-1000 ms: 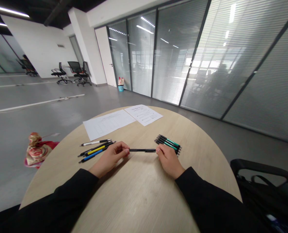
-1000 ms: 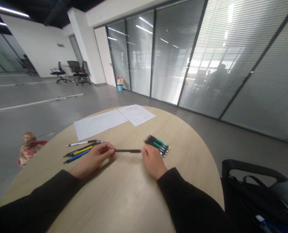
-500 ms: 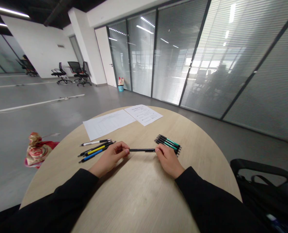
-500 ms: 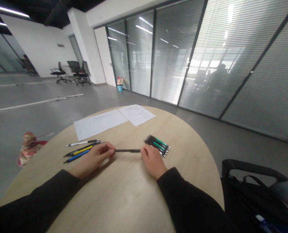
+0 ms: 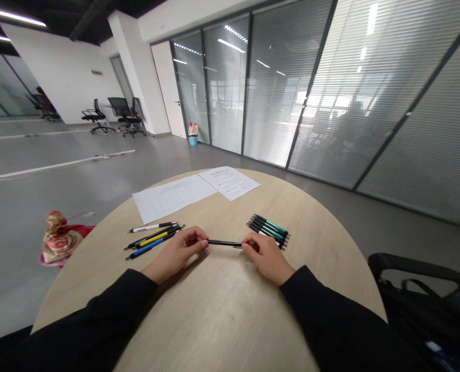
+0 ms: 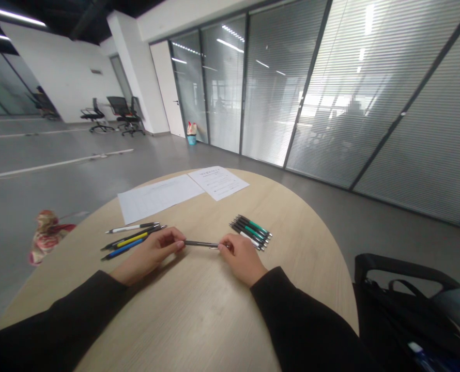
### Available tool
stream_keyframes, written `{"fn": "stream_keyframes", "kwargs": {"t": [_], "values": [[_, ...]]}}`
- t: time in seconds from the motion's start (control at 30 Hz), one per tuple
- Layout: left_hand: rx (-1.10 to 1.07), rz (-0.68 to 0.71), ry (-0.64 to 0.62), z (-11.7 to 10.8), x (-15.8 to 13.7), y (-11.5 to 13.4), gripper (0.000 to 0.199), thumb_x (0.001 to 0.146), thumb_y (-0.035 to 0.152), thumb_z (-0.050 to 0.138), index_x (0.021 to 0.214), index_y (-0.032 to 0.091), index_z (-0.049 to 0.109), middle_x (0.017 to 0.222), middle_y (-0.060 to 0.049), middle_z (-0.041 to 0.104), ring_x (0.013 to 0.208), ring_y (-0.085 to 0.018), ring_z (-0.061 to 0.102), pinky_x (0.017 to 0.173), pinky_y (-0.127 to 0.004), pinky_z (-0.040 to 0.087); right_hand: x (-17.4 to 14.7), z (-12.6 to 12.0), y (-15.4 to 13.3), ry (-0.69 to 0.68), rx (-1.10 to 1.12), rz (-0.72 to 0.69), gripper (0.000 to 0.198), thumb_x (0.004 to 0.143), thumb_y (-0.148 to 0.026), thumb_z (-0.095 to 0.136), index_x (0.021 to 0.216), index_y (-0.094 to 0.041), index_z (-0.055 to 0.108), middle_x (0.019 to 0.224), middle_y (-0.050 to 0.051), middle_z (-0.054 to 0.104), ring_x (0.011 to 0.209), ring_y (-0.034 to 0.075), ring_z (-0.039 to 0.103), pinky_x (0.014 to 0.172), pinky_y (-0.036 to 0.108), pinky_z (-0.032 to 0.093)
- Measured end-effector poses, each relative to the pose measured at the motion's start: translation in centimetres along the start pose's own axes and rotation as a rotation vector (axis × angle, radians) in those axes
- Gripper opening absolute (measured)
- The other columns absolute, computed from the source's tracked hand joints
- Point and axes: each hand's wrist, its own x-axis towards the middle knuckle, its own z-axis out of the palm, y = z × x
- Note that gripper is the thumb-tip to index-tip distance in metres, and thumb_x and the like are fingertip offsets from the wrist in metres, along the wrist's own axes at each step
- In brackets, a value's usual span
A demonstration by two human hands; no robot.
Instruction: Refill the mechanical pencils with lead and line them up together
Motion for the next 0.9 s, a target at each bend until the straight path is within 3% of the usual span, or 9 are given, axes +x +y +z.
{"fn": "stream_keyframes", "kwargs": {"t": [0.9], "values": [[0.009, 0.015, 0.014, 0.04, 0.00, 0.00, 0.022, 0.082, 0.038, 0.064, 0.090, 0.018, 0.060, 0.078, 0.000, 0.063, 0.073, -0.016, 0.058, 0.070, -0.030, 0.046, -0.01, -0.09, -0.36, -0.011, -0.042, -0.023, 0.011, 0.089, -0.019, 0.058, 0.083, -0.017, 0.067, 0.072, 0.000, 0.062, 0.066, 0.013, 0.054, 0.063, 0.025, 0.036]]}}
